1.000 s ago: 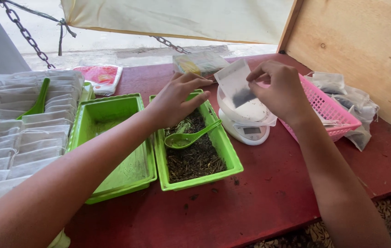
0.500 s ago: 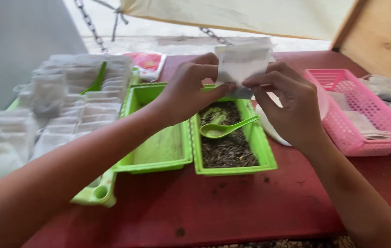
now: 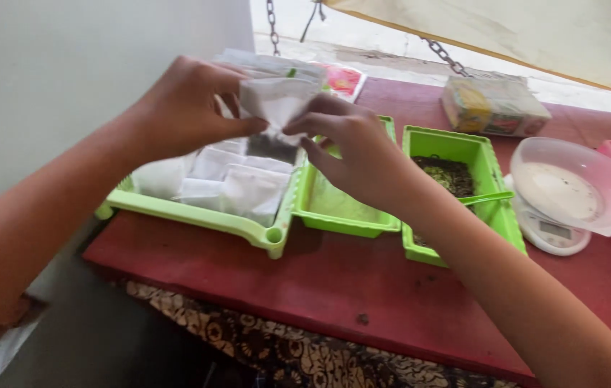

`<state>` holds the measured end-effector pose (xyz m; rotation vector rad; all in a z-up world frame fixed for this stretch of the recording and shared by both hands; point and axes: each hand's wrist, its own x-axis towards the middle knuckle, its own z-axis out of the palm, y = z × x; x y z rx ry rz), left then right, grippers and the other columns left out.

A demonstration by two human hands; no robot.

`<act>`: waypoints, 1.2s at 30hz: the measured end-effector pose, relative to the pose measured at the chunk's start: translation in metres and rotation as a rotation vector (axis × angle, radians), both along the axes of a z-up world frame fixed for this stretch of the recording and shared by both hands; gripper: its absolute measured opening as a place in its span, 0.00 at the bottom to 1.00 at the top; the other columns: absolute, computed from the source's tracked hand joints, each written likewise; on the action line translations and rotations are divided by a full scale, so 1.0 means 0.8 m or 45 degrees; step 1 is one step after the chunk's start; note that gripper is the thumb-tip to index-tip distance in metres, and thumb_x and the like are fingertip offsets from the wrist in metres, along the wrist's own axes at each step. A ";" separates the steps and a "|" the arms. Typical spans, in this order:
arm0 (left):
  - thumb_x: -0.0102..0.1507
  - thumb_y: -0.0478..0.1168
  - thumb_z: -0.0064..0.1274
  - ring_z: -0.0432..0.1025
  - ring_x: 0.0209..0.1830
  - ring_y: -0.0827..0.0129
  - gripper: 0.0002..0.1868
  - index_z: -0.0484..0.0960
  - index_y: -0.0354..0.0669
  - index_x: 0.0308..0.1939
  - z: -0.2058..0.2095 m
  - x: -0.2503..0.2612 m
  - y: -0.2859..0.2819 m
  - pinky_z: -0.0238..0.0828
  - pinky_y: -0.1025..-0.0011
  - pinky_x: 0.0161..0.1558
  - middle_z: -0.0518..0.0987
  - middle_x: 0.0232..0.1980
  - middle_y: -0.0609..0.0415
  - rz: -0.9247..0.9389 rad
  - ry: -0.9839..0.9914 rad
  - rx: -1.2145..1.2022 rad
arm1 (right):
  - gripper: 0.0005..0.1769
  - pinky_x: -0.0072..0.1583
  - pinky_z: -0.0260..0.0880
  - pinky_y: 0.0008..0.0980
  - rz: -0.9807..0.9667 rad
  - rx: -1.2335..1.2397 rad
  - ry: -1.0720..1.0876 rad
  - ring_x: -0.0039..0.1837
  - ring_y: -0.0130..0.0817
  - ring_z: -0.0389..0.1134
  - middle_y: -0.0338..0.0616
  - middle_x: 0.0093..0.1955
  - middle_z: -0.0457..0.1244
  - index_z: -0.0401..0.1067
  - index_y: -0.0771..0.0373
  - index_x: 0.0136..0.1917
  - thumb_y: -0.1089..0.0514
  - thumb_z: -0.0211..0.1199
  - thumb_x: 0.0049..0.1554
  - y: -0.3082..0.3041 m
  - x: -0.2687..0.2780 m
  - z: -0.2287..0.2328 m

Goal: Filling small tea bags with loose tea leaves using a spoon and weighing them on a digital scale

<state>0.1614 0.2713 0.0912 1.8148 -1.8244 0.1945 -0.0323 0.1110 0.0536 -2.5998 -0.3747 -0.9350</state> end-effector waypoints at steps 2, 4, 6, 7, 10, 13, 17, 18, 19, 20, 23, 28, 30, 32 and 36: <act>0.56 0.42 0.71 0.79 0.29 0.71 0.09 0.87 0.43 0.32 0.004 0.021 0.018 0.70 0.70 0.30 0.85 0.30 0.54 0.174 -0.011 0.074 | 0.10 0.55 0.77 0.34 0.053 -0.012 -0.012 0.50 0.41 0.73 0.48 0.53 0.68 0.78 0.68 0.52 0.73 0.63 0.57 0.008 0.044 -0.011; 0.56 0.41 0.70 0.78 0.32 0.69 0.09 0.90 0.46 0.39 0.009 0.034 0.032 0.72 0.69 0.34 0.85 0.32 0.51 0.348 0.035 0.285 | 0.10 0.47 0.78 0.31 0.204 0.008 -0.021 0.45 0.39 0.72 0.50 0.53 0.67 0.78 0.71 0.50 0.76 0.61 0.57 0.017 0.086 -0.022; 0.56 0.44 0.68 0.76 0.32 0.68 0.09 0.89 0.46 0.35 0.002 0.052 0.035 0.69 0.67 0.33 0.84 0.31 0.52 0.455 -0.014 0.321 | 0.09 0.45 0.74 0.33 0.171 0.008 -0.041 0.42 0.40 0.71 0.49 0.49 0.67 0.79 0.67 0.46 0.74 0.60 0.56 0.019 0.126 -0.035; 0.57 0.47 0.66 0.74 0.32 0.67 0.10 0.87 0.45 0.31 -0.002 0.061 0.036 0.65 0.65 0.32 0.83 0.30 0.54 0.555 -0.061 0.358 | 0.09 0.43 0.70 0.35 0.130 0.008 -0.059 0.39 0.40 0.70 0.47 0.44 0.67 0.80 0.64 0.41 0.72 0.59 0.55 0.020 0.146 -0.043; 0.56 0.47 0.69 0.77 0.38 0.63 0.14 0.86 0.42 0.36 -0.004 0.069 0.029 0.68 0.61 0.36 0.86 0.38 0.49 0.641 0.089 0.499 | 0.11 0.41 0.65 0.39 0.028 -0.034 -0.027 0.34 0.42 0.66 0.48 0.34 0.67 0.77 0.62 0.30 0.69 0.59 0.51 0.021 0.181 -0.047; 0.55 0.51 0.66 0.76 0.48 0.51 0.28 0.80 0.56 0.58 -0.034 0.108 0.006 0.73 0.49 0.40 0.84 0.49 0.51 0.800 -0.131 0.459 | 0.14 0.61 0.66 0.47 -0.273 -0.021 0.422 0.60 0.51 0.68 0.45 0.53 0.73 0.82 0.56 0.53 0.59 0.60 0.57 0.010 0.191 -0.046; 0.59 0.57 0.61 0.68 0.57 0.48 0.38 0.71 0.54 0.72 -0.052 0.102 -0.004 0.66 0.48 0.54 0.77 0.57 0.49 0.806 -0.437 0.342 | 0.10 0.60 0.75 0.38 -0.336 0.125 0.380 0.54 0.43 0.70 0.54 0.55 0.69 0.79 0.63 0.50 0.67 0.57 0.61 0.005 0.116 0.002; 0.61 0.58 0.59 0.67 0.57 0.46 0.34 0.73 0.52 0.69 -0.052 0.097 -0.005 0.67 0.48 0.50 0.76 0.58 0.48 0.748 -0.501 0.215 | 0.07 0.60 0.77 0.34 -0.438 0.135 0.374 0.55 0.43 0.70 0.51 0.55 0.68 0.77 0.64 0.49 0.66 0.58 0.61 0.001 0.089 0.016; 0.63 0.58 0.57 0.67 0.56 0.44 0.31 0.76 0.50 0.66 -0.052 0.092 -0.007 0.68 0.47 0.46 0.76 0.58 0.46 0.691 -0.562 0.088 | 0.05 0.60 0.78 0.30 -0.541 0.144 0.368 0.56 0.42 0.70 0.48 0.56 0.67 0.76 0.65 0.48 0.65 0.59 0.61 -0.003 0.063 0.030; 0.63 0.58 0.57 0.67 0.56 0.44 0.31 0.76 0.50 0.66 -0.051 0.080 -0.009 0.68 0.47 0.46 0.76 0.58 0.46 0.678 -0.556 0.081 | 0.05 0.60 0.78 0.30 -0.556 0.140 0.371 0.56 0.42 0.70 0.48 0.56 0.67 0.76 0.65 0.48 0.65 0.59 0.61 -0.022 0.036 0.030; 0.64 0.55 0.59 0.69 0.52 0.47 0.24 0.83 0.49 0.59 -0.046 0.036 -0.018 0.67 0.48 0.42 0.78 0.54 0.50 0.470 -0.666 -0.193 | 0.14 0.39 0.73 0.47 -0.720 -0.082 0.173 0.45 0.51 0.69 0.55 0.59 0.62 0.79 0.68 0.52 0.65 0.52 0.61 -0.089 -0.052 0.021; 0.63 0.44 0.63 0.69 0.53 0.45 0.17 0.81 0.45 0.54 -0.033 -0.062 -0.074 0.68 0.45 0.44 0.78 0.51 0.47 -0.010 -0.542 -0.345 | 0.11 0.44 0.67 0.45 -1.456 -0.867 -0.113 0.44 0.45 0.69 0.53 0.48 0.70 0.84 0.62 0.52 0.53 0.69 0.70 -0.225 -0.245 -0.010; 0.64 0.46 0.62 0.69 0.53 0.47 0.17 0.81 0.45 0.54 -0.035 -0.101 -0.108 0.69 0.47 0.45 0.77 0.52 0.48 -0.168 -0.530 -0.349 | 0.09 0.43 0.70 0.44 -1.594 -0.822 -0.076 0.47 0.46 0.68 0.50 0.50 0.68 0.83 0.61 0.53 0.55 0.68 0.72 -0.263 -0.317 -0.026; 0.64 0.47 0.61 0.68 0.52 0.49 0.17 0.80 0.45 0.53 -0.034 -0.143 -0.147 0.70 0.48 0.45 0.76 0.52 0.49 -0.320 -0.524 -0.360 | 0.07 0.43 0.73 0.44 -1.730 -0.779 -0.051 0.51 0.47 0.68 0.46 0.51 0.65 0.82 0.60 0.55 0.58 0.66 0.75 -0.290 -0.375 -0.041; 0.65 0.48 0.56 0.72 0.57 0.50 0.17 0.79 0.46 0.53 -0.035 -0.229 -0.232 0.72 0.43 0.50 0.77 0.54 0.47 -0.565 -0.342 -0.214 | 0.04 0.50 0.72 0.39 -1.657 -0.280 0.026 0.43 0.41 0.69 0.52 0.48 0.71 0.81 0.66 0.53 0.67 0.67 0.65 -0.325 -0.442 -0.082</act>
